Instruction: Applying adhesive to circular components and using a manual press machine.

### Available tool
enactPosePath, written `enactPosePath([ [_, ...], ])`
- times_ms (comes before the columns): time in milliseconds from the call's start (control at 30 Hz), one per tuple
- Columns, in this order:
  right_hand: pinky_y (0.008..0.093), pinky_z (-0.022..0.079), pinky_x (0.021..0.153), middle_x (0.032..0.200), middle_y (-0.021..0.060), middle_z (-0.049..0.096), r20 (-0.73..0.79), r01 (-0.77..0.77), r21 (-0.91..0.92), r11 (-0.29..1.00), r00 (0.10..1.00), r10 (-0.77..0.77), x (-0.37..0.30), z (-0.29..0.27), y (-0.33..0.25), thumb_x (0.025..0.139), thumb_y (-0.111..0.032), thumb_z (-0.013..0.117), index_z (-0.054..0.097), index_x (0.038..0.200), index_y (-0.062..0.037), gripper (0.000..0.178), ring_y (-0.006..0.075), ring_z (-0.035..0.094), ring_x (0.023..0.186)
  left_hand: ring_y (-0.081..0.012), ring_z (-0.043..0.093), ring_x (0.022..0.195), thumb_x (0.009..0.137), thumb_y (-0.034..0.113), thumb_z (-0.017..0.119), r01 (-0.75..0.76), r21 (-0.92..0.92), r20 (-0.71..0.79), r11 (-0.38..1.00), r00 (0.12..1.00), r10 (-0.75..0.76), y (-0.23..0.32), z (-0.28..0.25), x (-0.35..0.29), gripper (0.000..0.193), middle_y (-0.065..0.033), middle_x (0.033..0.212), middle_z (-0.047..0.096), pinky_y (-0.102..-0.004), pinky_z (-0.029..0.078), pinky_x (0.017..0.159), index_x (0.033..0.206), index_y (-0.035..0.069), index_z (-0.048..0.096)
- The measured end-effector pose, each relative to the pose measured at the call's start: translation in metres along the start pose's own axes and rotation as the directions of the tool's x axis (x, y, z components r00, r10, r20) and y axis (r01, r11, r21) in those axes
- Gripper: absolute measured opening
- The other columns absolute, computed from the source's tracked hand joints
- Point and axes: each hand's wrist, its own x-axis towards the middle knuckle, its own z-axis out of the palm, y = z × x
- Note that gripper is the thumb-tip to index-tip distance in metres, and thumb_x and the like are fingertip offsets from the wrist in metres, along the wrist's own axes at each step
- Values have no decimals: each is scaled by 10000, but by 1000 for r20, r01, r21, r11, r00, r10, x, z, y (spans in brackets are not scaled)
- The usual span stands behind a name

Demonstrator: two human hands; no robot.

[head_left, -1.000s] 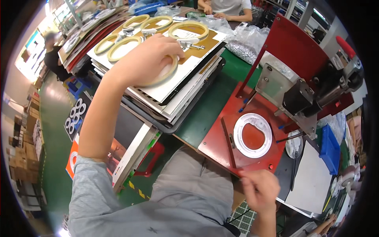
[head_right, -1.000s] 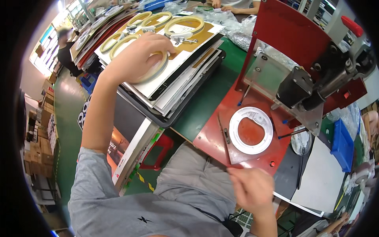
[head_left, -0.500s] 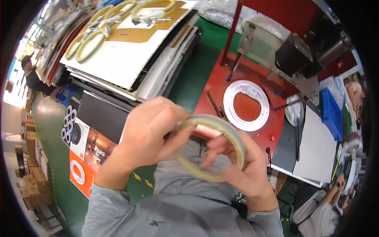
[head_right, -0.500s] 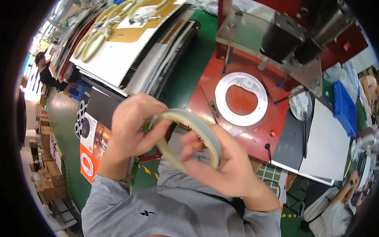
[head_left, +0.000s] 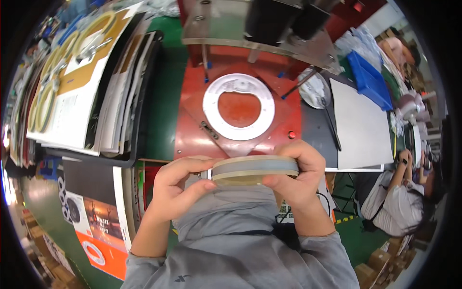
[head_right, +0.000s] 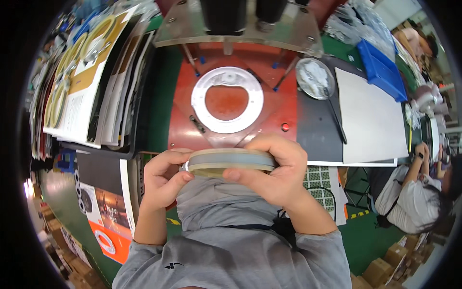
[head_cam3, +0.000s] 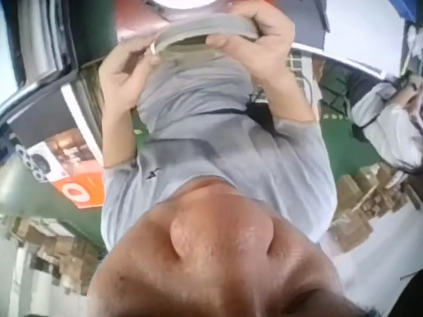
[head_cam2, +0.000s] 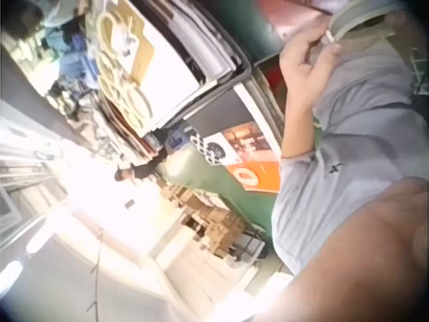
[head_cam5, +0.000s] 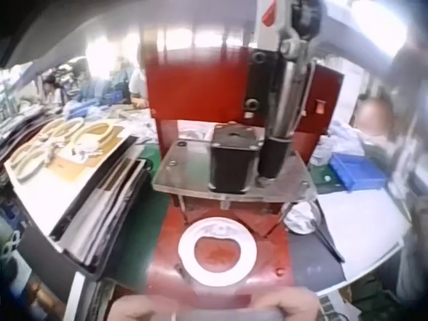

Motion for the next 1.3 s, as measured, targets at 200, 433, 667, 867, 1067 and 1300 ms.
enactPosePath([
  [200,262,550,774,997,61,727,132,-220,107,970,970,206,-2,-40,7,870,-123,890,688,1116,26,352,131,700,915,-246,754,969,783,-1,890,-87,305,51,948,996,76,-4,11,11,410,-160,1084,788,-329,580,877,1162,-70,751],
  [433,343,544,878,1063,135,727,-529,-481,-683,549,845,82,-4,-175,56,1005,-182,740,698,1191,15,274,214,694,983,-184,738,965,808,-3,890,74,197,-62,978,996,-63,-13,4,6,380,-135,1058,787,-302,579,885,1155,-70,750],
  [667,360,556,791,1010,139,730,-471,-503,-798,332,864,178,-21,-201,74,984,-144,752,671,1074,7,194,239,712,890,-209,739,1016,831,-57,842,68,105,-68,992,996,-61,-8,2,6,360,-157,1098,775,-314,579,914,1174,-78,736],
  [867,301,548,651,910,114,765,-572,-474,-680,559,820,-1,20,-194,72,1007,-155,735,738,1115,-10,181,173,710,688,-249,740,1057,809,-102,780,2,179,-5,984,1000,-1,2,4,11,373,-184,1157,770,-335,571,962,1178,-85,732],
  [1067,366,576,772,934,163,786,-510,-433,-781,450,858,-60,37,-201,84,991,-163,739,768,1087,-5,187,284,756,815,-282,729,1123,924,-68,703,-151,293,84,944,988,132,6,-2,14,283,-202,1197,722,-356,570,975,1206,-76,690],
  [1300,287,546,682,947,125,792,-587,-511,-591,624,803,102,11,-189,36,1032,-166,704,762,1150,10,220,158,721,772,-309,734,1094,870,-52,694,-212,314,1,926,975,223,19,-10,17,308,-245,1175,750,-351,570,942,1173,-100,718],
])
